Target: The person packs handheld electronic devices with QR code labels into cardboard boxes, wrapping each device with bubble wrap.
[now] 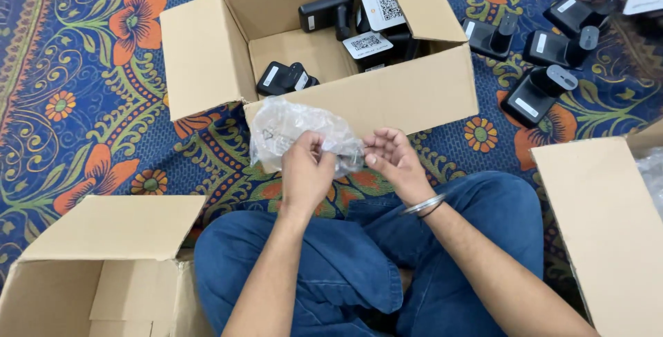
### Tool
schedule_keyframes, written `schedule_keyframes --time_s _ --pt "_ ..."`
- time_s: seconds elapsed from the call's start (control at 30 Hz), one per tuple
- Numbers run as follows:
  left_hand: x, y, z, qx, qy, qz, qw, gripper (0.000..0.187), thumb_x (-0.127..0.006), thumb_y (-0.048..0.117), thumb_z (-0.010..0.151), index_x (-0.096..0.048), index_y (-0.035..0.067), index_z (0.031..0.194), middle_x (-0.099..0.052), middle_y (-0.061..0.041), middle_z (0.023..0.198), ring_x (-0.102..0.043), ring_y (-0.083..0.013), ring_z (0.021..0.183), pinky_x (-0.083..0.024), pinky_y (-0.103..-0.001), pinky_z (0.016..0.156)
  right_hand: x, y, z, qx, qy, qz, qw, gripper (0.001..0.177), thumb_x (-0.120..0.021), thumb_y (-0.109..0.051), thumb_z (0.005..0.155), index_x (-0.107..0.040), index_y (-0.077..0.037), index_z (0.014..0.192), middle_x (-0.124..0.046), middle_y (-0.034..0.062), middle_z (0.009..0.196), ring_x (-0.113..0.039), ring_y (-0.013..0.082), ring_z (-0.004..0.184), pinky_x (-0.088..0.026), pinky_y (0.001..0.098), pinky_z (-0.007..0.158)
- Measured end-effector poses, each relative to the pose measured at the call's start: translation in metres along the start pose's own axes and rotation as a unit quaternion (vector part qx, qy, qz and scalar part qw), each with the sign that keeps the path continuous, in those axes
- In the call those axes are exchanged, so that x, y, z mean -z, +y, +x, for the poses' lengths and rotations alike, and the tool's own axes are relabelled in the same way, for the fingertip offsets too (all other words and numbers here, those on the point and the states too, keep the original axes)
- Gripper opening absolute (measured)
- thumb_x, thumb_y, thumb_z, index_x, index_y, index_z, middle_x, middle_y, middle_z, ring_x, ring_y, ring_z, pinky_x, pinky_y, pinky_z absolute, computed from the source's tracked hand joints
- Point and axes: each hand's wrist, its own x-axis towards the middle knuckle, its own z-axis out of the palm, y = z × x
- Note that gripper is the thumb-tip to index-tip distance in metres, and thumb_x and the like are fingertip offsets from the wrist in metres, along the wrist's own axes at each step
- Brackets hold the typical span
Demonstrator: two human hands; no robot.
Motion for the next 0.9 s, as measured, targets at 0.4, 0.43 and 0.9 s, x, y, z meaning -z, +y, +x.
schedule_keyframes --time_s 0.4,0.43,0.9 --pt "0.006 0.024 -0.02 -0.105 0.054 0.128 0.985 0.066 -0.085 0.018 0.062 -0.056 -0.003 0.119 -0.065 -0.018 0.098 -0.066 -0.0336 0.088 -0.054 -0.044 0.076 0.019 0.014 -0.009 0.047 0.093 -0.047 0.993 0.015 -0.073 -0.003 0.09 -0.066 -0.002 0.103 -0.07 0.0027 0.088 -0.063 0.008 0.074 -0.051 0.023 0.066" --pt "0.005 0.037 -0.025 -0.104 0.054 0.128 0.985 0.066 -0.085 0.018 0.062 -0.056 -0.003 0.119 -0.065 -0.018 0.098 -0.066 -0.0336 0.088 -0.054 -0.044 0.076 0.008 0.006 -0.014 0.046 0.092 -0.047 0.994 0.015 -0.073 -0.003 0.09 -0.066 -0.002 0.103 -0.07 0.0027 0.088 -0.063 0.008 0.074 -0.051 0.023 0.066" --pt "0.047 0.049 -0.003 -0.185 0.072 0.107 0.974 0.029 -0.071 0.007 0.074 -0.075 0.007 0.103 -0.064 -0.017 0.099 -0.068 -0.037 0.086 -0.056 -0.046 0.076 -0.05 -0.041 0.002 0.16 -0.027 -0.297 0.941 0.027 -0.068 0.002 0.083 -0.063 -0.003 0.11 -0.065 0.0006 0.093 -0.064 0.0087 0.078 -0.055 0.025 0.068"
